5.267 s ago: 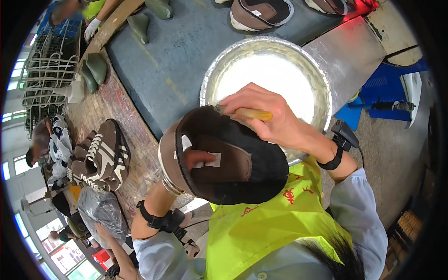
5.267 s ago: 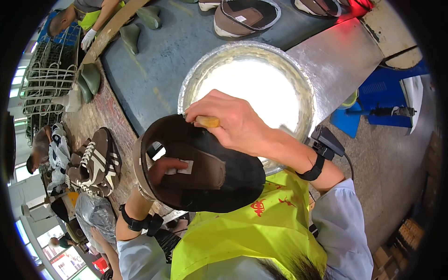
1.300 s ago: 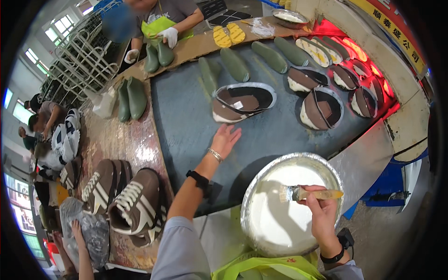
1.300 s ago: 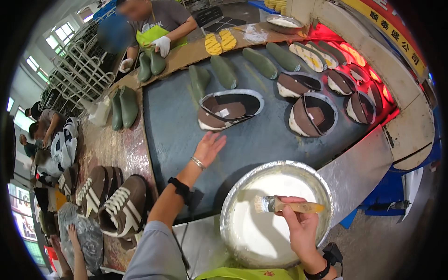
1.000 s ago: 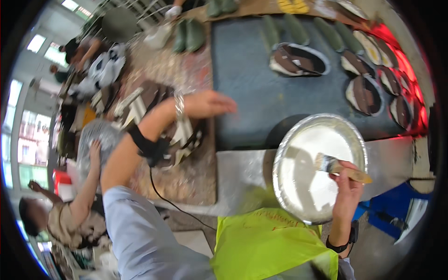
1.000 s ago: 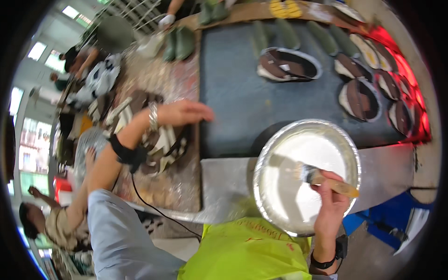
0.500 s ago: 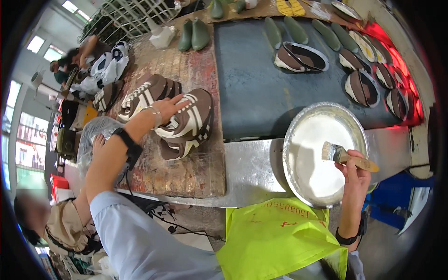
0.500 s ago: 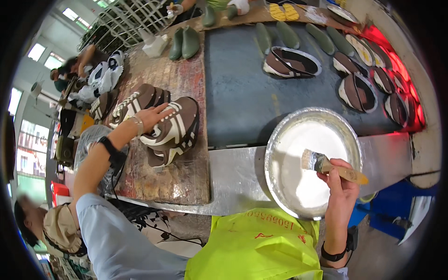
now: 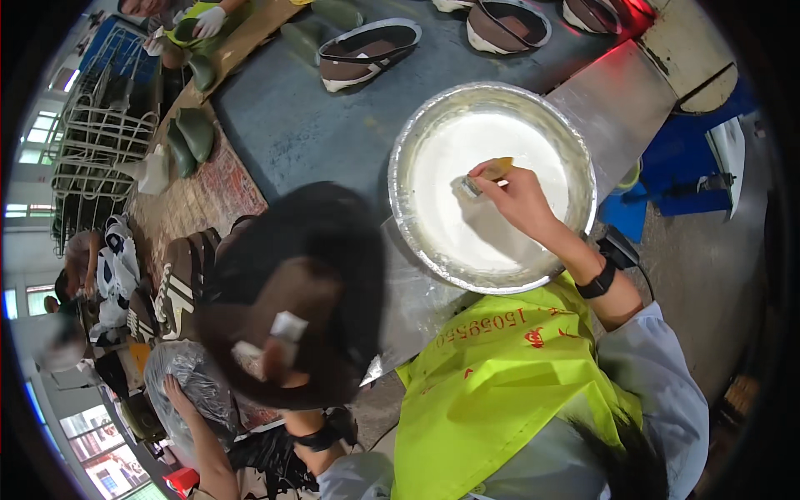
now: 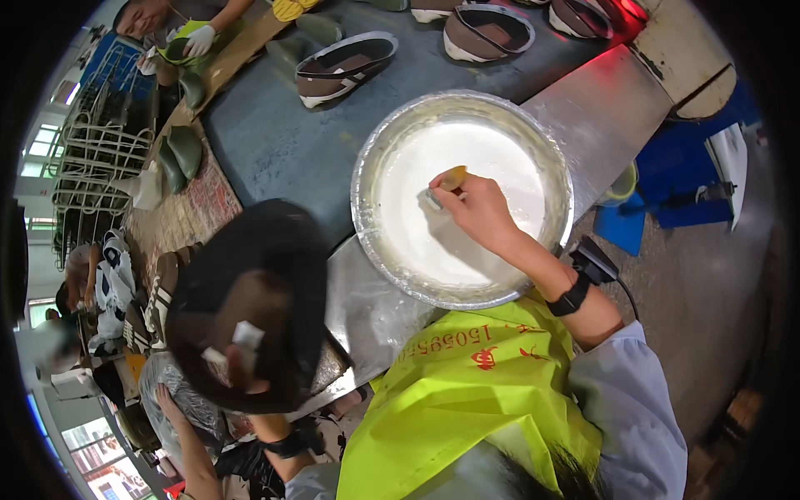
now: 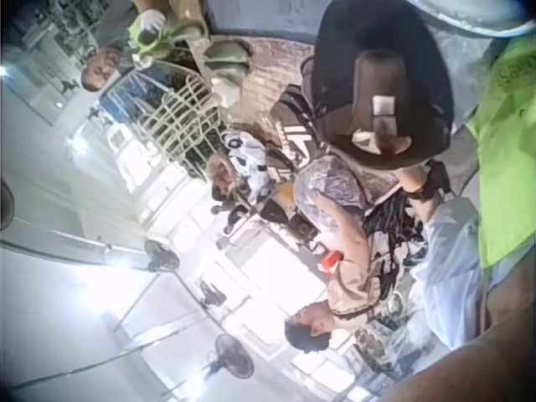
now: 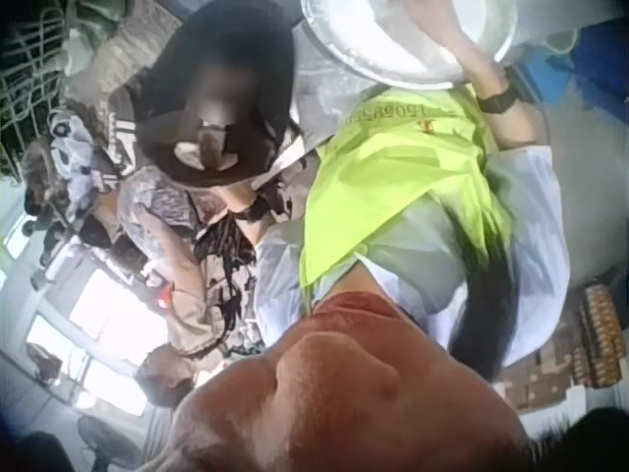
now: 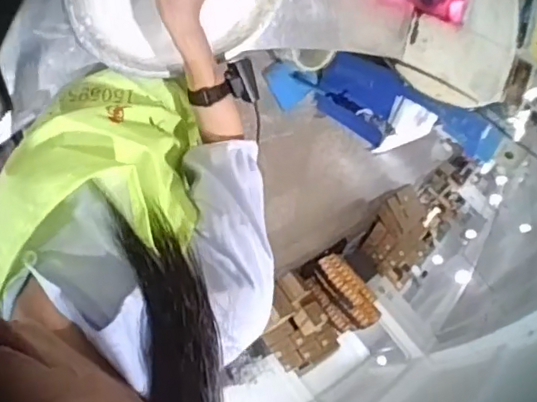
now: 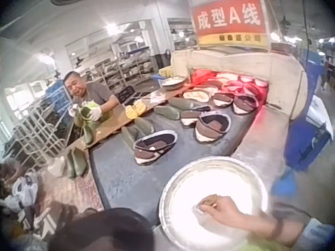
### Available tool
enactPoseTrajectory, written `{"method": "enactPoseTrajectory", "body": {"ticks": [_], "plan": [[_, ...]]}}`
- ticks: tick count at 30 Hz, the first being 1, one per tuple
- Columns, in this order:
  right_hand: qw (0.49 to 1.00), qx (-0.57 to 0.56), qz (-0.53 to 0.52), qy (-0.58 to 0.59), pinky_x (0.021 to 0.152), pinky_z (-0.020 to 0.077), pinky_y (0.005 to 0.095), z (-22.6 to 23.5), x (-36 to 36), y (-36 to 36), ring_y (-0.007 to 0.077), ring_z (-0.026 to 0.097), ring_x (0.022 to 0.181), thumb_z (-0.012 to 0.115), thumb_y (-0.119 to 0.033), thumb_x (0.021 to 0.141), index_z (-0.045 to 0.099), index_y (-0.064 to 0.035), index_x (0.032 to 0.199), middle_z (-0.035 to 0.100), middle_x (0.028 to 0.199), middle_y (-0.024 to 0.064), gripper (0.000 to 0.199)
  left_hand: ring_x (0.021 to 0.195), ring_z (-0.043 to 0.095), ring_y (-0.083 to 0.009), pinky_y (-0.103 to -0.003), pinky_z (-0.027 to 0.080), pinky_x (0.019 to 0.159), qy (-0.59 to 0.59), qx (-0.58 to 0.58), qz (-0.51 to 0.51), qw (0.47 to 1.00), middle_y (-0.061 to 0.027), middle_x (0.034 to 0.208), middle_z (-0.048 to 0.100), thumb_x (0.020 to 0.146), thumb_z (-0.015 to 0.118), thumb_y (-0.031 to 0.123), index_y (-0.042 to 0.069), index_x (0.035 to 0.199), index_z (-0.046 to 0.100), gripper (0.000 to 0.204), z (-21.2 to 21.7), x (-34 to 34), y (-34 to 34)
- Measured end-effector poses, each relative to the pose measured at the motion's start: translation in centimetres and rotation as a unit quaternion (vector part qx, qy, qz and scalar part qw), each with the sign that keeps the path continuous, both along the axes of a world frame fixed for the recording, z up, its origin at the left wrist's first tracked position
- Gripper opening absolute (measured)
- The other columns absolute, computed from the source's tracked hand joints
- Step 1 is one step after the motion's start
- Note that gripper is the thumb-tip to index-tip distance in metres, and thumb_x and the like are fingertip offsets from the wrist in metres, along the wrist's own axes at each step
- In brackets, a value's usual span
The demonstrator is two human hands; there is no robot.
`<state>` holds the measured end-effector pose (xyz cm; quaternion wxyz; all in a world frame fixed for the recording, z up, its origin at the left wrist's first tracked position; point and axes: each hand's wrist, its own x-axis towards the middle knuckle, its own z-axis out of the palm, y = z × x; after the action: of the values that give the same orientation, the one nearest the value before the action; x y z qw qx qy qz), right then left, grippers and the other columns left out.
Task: Applying white glue or primer to the inner edges of shoe uppers using a brush.
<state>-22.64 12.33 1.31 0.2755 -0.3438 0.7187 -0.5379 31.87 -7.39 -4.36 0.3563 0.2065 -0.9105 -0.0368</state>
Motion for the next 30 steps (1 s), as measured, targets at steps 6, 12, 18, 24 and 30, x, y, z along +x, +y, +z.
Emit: {"method": "enactPoseTrajectory", "body": {"ticks": [6, 12, 18, 24, 30], "plan": [[0.948, 0.179, -0.003, 0.265, 0.069, 0.0473, 0.0257, 1.6, -1.8, 1.3, 0.0102, 0.06, 0.08, 0.059, -0.012, 0.087, 0.063, -0.0017, 0.097, 0.064, 0.082, 0.005, 0.015, 0.099, 0.058, -0.0267, -0.036, 0.044, 0.089, 0.101, 0.555, -0.016, 0.825, -0.0156, 0.109, 0.059, 0.074, 0.068, 0.004, 0.0, 0.109, 0.058, 0.037, 10.2, -25.0, 6.3], [0.988, -0.093, 0.067, -0.107, 0.071, 0.0468, 0.0234, 4.9, -0.8, 1.6, 0.0081, 0.056, 0.079, 0.057, -0.006, 0.088, 0.062, 0.0015, 0.095, 0.062, 0.086, 0.0058, 0.012, 0.092, 0.06, -0.0172, -0.027, 0.046, 0.085, -0.122, 0.391, -0.146, 0.901, -0.0072, 0.098, 0.064, 0.076, 0.061, 0.001, 0.004, 0.1, 0.064, 0.024, 11.3, -27.2, 4.8], [0.984, -0.137, 0.105, -0.032, 0.072, 0.0479, 0.0256, 5.6, -0.1, 0.0, 0.0121, 0.059, 0.081, 0.058, -0.005, 0.086, 0.062, 0.0017, 0.094, 0.063, 0.089, 0.0066, 0.011, 0.085, 0.06, -0.0137, -0.027, 0.048, 0.077, -0.175, 0.592, -0.082, 0.782, -0.0054, 0.094, 0.064, 0.071, 0.064, -0.002, 0.002, 0.099, 0.063, 0.029, 14.1, -31.8, 6.9], [0.972, -0.152, 0.16, 0.077, 0.078, 0.0485, 0.0298, 7.1, -0.9, 0.6, 0.0224, 0.062, 0.084, 0.059, -0.008, 0.084, 0.064, -0.0016, 0.093, 0.063, 0.091, 0.0096, 0.012, 0.079, 0.06, -0.0131, -0.026, 0.049, 0.072, -0.056, 0.738, -0.006, 0.672, -0.005, 0.089, 0.064, 0.066, 0.066, -0.001, 0.001, 0.099, 0.063, 0.033, 10.4, -29.9, 4.4], [0.984, -0.039, 0.141, 0.106, 0.079, 0.0485, 0.0321, 4.3, -0.9, 4.4, 0.0253, 0.062, 0.087, 0.06, -0.007, 0.083, 0.064, -0.0018, 0.091, 0.062, 0.094, 0.0102, 0.011, 0.087, 0.059, -0.0196, -0.029, 0.047, 0.08, -0.001, 0.617, -0.022, 0.787, -0.0092, 0.098, 0.062, 0.07, 0.062, 0.0, 0.001, 0.103, 0.059, 0.033, 13.9, -29.6, 3.6]]}}
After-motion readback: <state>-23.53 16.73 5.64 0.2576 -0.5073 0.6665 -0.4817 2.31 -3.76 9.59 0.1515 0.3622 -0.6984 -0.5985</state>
